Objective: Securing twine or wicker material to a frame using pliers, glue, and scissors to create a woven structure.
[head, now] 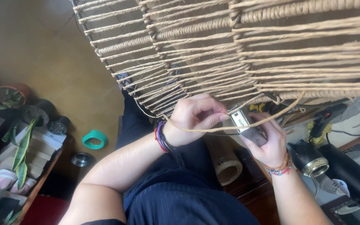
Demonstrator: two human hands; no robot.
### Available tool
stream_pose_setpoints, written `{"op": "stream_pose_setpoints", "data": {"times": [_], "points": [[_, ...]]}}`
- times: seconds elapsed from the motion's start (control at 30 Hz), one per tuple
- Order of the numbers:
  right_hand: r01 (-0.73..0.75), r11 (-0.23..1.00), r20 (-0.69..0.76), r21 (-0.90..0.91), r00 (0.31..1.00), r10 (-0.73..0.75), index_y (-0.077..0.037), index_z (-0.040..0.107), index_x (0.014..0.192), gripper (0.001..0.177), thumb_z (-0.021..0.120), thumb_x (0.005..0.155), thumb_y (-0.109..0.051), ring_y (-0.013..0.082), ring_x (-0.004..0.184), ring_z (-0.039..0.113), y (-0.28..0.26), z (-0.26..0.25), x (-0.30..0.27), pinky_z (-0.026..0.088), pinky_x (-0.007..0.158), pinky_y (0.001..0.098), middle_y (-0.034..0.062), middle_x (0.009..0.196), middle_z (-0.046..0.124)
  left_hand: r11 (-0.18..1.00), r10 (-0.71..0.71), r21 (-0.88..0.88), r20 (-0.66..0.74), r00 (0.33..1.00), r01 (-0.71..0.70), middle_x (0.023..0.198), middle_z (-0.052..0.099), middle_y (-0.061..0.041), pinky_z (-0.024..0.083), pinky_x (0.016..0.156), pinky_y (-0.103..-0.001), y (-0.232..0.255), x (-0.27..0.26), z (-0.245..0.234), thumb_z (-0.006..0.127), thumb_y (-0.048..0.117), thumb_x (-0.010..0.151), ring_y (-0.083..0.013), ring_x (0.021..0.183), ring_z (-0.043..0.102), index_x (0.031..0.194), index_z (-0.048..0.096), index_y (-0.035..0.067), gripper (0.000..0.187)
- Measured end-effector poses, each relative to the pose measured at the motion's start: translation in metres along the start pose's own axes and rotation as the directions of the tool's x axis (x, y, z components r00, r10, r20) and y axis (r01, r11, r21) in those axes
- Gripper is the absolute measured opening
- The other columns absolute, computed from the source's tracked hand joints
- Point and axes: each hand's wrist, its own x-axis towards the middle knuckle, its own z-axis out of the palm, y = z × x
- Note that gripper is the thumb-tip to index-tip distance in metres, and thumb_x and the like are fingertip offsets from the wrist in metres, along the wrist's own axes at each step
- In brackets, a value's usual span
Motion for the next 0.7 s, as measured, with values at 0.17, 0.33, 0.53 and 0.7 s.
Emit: {"op": "stream_pose_setpoints", "data": {"times": [0.17,0.33,0.53,0.7], "points": [[0.011,0.999,-0.005,-0.039,1.000,-0.011,-0.004,0.072,0.114,0.052,0.081,0.083,-0.044,0.0273,0.089,0.071,0.0060,0.0036,0.0010,0.058,0.076,0.0358,0.0068,0.101,0.071,1.000,0.003,-0.025,-0.020,1.000,-0.003,0.074,0.064,-0.004,0.050,0.055,-0.025,-0.0011,0.0013,-0.0010,0.075,0.019,0.094,-0.0160,0.062,0.065,0.093,0.075,0.011,0.008],[0.009,0.999,0.005,-0.032,1.000,-0.009,-0.003,0.072,0.112,0.050,0.080,0.084,-0.044,0.0268,0.090,0.072,0.0039,0.0019,0.0033,0.059,0.078,0.0370,0.0061,0.098,0.070,0.999,0.007,-0.043,-0.022,1.000,-0.008,0.075,0.066,-0.004,0.049,0.052,-0.024,-0.0028,0.0020,-0.0010,0.075,0.015,0.094,-0.0146,0.062,0.065,0.093,0.076,0.010,0.005],[0.044,0.998,-0.001,-0.052,0.999,-0.044,-0.002,0.071,0.114,0.050,0.079,0.085,-0.043,0.0276,0.094,0.072,0.0046,0.0022,0.0024,0.059,0.081,0.0389,0.0073,0.101,0.070,0.998,0.003,-0.069,-0.026,1.000,-0.004,0.076,0.068,-0.005,0.049,0.052,-0.024,-0.0023,0.0022,-0.0006,0.075,0.014,0.094,-0.0151,0.062,0.066,0.093,0.076,0.009,0.005],[0.053,0.993,-0.059,-0.109,0.996,-0.060,-0.007,0.073,0.104,0.042,0.086,0.082,-0.039,0.0255,0.082,0.070,0.0058,0.0068,0.0028,0.058,0.077,0.0359,0.0021,0.087,0.066,0.999,0.007,-0.048,-0.037,0.999,-0.009,0.074,0.066,-0.004,0.049,0.051,-0.024,-0.0015,0.0028,0.0005,0.075,0.013,0.093,-0.0154,0.062,0.066,0.091,0.075,0.009,0.004]]}}
